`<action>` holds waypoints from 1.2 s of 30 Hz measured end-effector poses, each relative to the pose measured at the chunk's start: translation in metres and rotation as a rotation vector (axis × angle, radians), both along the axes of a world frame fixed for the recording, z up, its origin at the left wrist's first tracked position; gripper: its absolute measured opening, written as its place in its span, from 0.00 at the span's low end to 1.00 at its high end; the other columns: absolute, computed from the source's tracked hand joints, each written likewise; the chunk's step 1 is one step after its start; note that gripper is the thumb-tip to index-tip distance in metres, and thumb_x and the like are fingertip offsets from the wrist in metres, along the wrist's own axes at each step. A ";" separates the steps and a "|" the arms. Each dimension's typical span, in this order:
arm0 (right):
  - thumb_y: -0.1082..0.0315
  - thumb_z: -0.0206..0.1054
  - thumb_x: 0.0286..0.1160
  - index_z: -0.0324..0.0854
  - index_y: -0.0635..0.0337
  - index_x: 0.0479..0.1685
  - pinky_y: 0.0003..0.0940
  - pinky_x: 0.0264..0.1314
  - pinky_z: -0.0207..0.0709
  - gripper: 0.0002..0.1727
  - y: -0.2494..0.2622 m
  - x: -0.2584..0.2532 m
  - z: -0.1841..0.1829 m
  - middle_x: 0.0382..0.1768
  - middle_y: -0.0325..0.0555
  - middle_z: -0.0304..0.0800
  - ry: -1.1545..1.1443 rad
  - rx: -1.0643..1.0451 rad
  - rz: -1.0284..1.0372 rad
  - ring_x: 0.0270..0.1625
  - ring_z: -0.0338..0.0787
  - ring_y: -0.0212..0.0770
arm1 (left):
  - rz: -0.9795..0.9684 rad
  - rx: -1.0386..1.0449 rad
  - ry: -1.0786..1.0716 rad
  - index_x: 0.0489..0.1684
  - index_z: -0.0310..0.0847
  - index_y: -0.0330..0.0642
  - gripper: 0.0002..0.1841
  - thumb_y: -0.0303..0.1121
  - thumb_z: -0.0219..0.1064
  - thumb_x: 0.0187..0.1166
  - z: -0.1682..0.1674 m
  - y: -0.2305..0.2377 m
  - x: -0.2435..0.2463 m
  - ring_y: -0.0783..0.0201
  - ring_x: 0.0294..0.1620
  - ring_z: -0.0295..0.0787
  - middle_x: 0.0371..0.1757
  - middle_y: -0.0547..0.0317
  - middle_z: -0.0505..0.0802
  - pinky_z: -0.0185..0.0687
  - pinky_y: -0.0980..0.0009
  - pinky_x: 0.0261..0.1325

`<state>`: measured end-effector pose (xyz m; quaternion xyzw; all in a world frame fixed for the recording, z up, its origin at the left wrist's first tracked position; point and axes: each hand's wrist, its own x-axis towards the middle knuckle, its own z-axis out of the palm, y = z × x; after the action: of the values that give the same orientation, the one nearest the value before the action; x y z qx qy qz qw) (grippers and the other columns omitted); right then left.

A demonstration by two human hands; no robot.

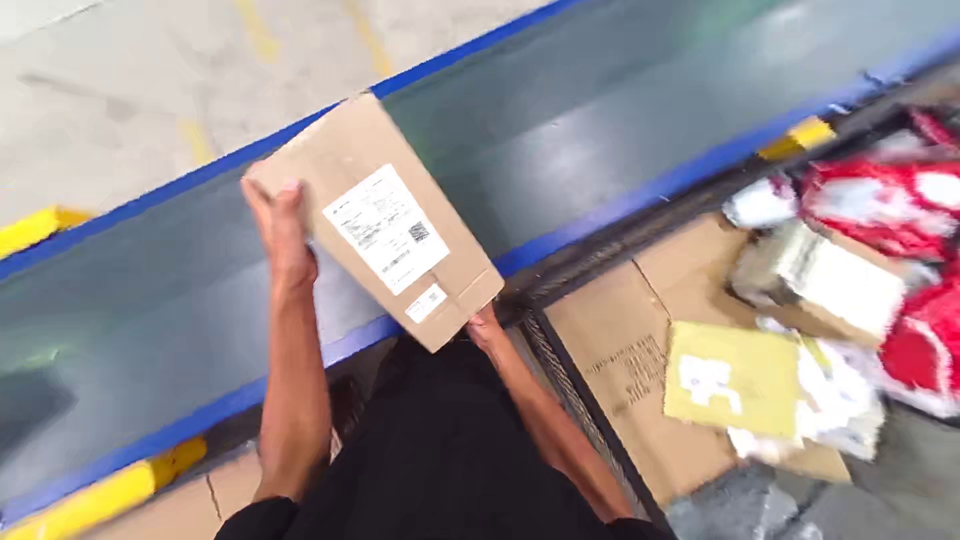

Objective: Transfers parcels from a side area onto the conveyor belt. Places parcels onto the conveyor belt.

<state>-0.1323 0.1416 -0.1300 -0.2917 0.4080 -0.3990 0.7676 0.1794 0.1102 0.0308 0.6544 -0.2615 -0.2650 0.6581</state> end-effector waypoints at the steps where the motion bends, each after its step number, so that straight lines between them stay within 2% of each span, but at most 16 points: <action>1: 0.48 0.94 0.31 0.59 0.56 0.76 0.33 0.58 0.87 0.63 0.003 -0.020 0.010 0.55 0.34 0.91 -0.025 0.006 -0.058 0.55 0.90 0.28 | -0.083 0.009 -0.023 0.93 0.39 0.47 0.38 0.41 0.60 0.87 0.009 -0.021 -0.021 0.59 0.69 0.86 0.76 0.53 0.81 0.88 0.56 0.69; 4: 0.40 0.90 0.39 0.55 0.57 0.79 0.28 0.60 0.85 0.64 0.023 -0.091 0.028 0.57 0.30 0.88 -0.062 0.066 -0.204 0.56 0.88 0.24 | -0.424 0.040 -0.117 0.92 0.39 0.40 0.41 0.44 0.62 0.85 0.015 -0.079 -0.101 0.63 0.71 0.83 0.79 0.54 0.77 0.84 0.60 0.72; 6: 0.40 0.87 0.43 0.67 0.55 0.70 0.24 0.55 0.85 0.52 0.045 -0.127 0.033 0.50 0.27 0.91 -0.046 0.124 -0.352 0.50 0.89 0.21 | -0.620 0.091 -0.188 0.90 0.46 0.39 0.41 0.49 0.63 0.83 0.007 -0.118 -0.165 0.65 0.70 0.83 0.78 0.54 0.78 0.84 0.63 0.69; 9: 0.36 0.89 0.37 0.77 0.47 0.60 0.28 0.53 0.87 0.45 0.061 -0.173 0.022 0.45 0.26 0.94 -0.114 0.157 -0.646 0.47 0.91 0.23 | -0.892 0.115 -0.271 0.88 0.53 0.36 0.38 0.50 0.61 0.85 -0.011 -0.181 -0.282 0.63 0.70 0.84 0.77 0.46 0.78 0.85 0.62 0.69; 12: 0.32 0.88 0.35 0.78 0.46 0.61 0.34 0.54 0.89 0.48 0.049 -0.221 0.016 0.46 0.31 0.95 -0.108 0.153 -0.952 0.49 0.93 0.29 | -1.166 0.061 -0.292 0.87 0.57 0.40 0.36 0.52 0.62 0.85 -0.015 -0.241 -0.414 0.60 0.68 0.86 0.74 0.46 0.81 0.87 0.57 0.68; 13: 0.26 0.84 0.35 0.78 0.46 0.62 0.35 0.54 0.89 0.50 0.037 -0.242 0.019 0.47 0.31 0.95 -0.075 0.134 -1.021 0.50 0.93 0.30 | -1.258 0.036 -0.320 0.87 0.58 0.43 0.37 0.54 0.63 0.84 -0.005 -0.261 -0.463 0.60 0.68 0.86 0.75 0.47 0.81 0.87 0.55 0.69; 15: 0.18 0.74 0.38 0.76 0.45 0.63 0.35 0.53 0.89 0.52 0.001 -0.297 0.033 0.46 0.29 0.94 0.029 0.049 -1.128 0.50 0.92 0.29 | -1.464 -0.070 -0.397 0.91 0.53 0.44 0.45 0.59 0.66 0.79 0.030 -0.305 -0.565 0.56 0.80 0.76 0.84 0.44 0.73 0.76 0.51 0.80; 17: 0.15 0.63 0.49 0.76 0.41 0.63 0.32 0.55 0.88 0.48 -0.049 -0.374 0.051 0.46 0.24 0.94 0.180 -0.146 -1.210 0.50 0.92 0.24 | -1.590 -0.200 -0.376 0.94 0.44 0.42 0.52 0.60 0.68 0.75 0.067 -0.348 -0.662 0.58 0.80 0.76 0.86 0.43 0.71 0.77 0.55 0.80; 19: 0.18 0.56 0.64 0.67 0.48 0.70 0.41 0.55 0.88 0.48 -0.122 -0.469 0.077 0.50 0.33 0.90 0.181 -0.294 -1.305 0.51 0.91 0.33 | -1.752 -0.196 -0.181 0.96 0.36 0.46 0.47 0.52 0.65 0.84 0.100 -0.362 -0.731 0.59 0.71 0.86 0.82 0.45 0.75 0.89 0.59 0.67; 20: 0.21 0.51 0.72 0.60 0.46 0.81 0.48 0.60 0.87 0.47 -0.161 -0.517 0.089 0.61 0.40 0.86 0.127 -0.343 -1.321 0.58 0.90 0.42 | -1.857 -0.168 -0.100 0.96 0.37 0.49 0.42 0.49 0.61 0.88 0.103 -0.356 -0.750 0.57 0.73 0.84 0.83 0.46 0.75 0.88 0.57 0.69; 22: 0.27 0.42 0.83 0.41 0.40 0.94 0.58 0.65 0.85 0.45 -0.235 -0.596 0.109 0.83 0.54 0.67 0.085 -0.349 -1.398 0.71 0.83 0.57 | -2.062 -0.112 -0.093 0.96 0.45 0.46 0.37 0.45 0.57 0.90 0.080 -0.327 -0.756 0.56 0.82 0.75 0.87 0.46 0.72 0.76 0.54 0.80; 25: 0.32 0.42 0.87 0.32 0.39 0.97 0.58 0.74 0.81 0.44 -0.312 -0.653 0.130 0.91 0.61 0.52 0.129 -0.318 -1.391 0.80 0.76 0.63 | -2.222 -0.033 -0.324 0.88 0.66 0.41 0.31 0.45 0.62 0.88 0.002 -0.291 -0.718 0.54 0.71 0.85 0.74 0.43 0.86 0.78 0.52 0.76; 28: 0.39 0.43 0.92 0.35 0.43 0.96 0.51 0.71 0.83 0.40 -0.347 -0.640 0.121 0.86 0.57 0.66 0.360 -0.372 -1.122 0.75 0.83 0.55 | -2.247 0.156 -0.499 0.83 0.73 0.39 0.28 0.44 0.62 0.88 -0.077 -0.274 -0.642 0.54 0.71 0.87 0.72 0.46 0.88 0.78 0.52 0.78; 31: 0.49 0.60 0.87 0.46 0.52 0.94 0.50 0.70 0.84 0.41 -0.345 -0.588 0.082 0.78 0.54 0.77 0.603 -0.392 -0.887 0.73 0.85 0.49 | -2.098 0.276 -0.512 0.75 0.80 0.39 0.22 0.41 0.61 0.88 -0.136 -0.245 -0.548 0.56 0.67 0.90 0.68 0.48 0.91 0.81 0.51 0.76; 34: 0.50 0.64 0.85 0.57 0.49 0.91 0.49 0.68 0.84 0.37 -0.308 -0.504 0.050 0.75 0.50 0.83 0.834 -0.305 -0.607 0.67 0.88 0.46 | -1.850 0.345 -0.426 0.69 0.84 0.38 0.18 0.38 0.60 0.88 -0.168 -0.195 -0.456 0.59 0.65 0.91 0.63 0.50 0.93 0.82 0.53 0.75; 36: 0.56 0.64 0.85 0.64 0.53 0.87 0.47 0.69 0.85 0.32 -0.292 -0.445 0.018 0.69 0.48 0.88 0.855 -0.339 -0.490 0.65 0.91 0.44 | -1.676 0.420 -0.366 0.67 0.86 0.40 0.17 0.36 0.60 0.88 -0.180 -0.153 -0.401 0.62 0.63 0.92 0.61 0.53 0.94 0.84 0.56 0.73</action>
<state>-0.5774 -0.1502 -0.1122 -0.4446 0.6710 -0.4729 0.3585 -0.2214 -0.0432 -0.1488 0.3871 -0.7025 -0.5941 0.0616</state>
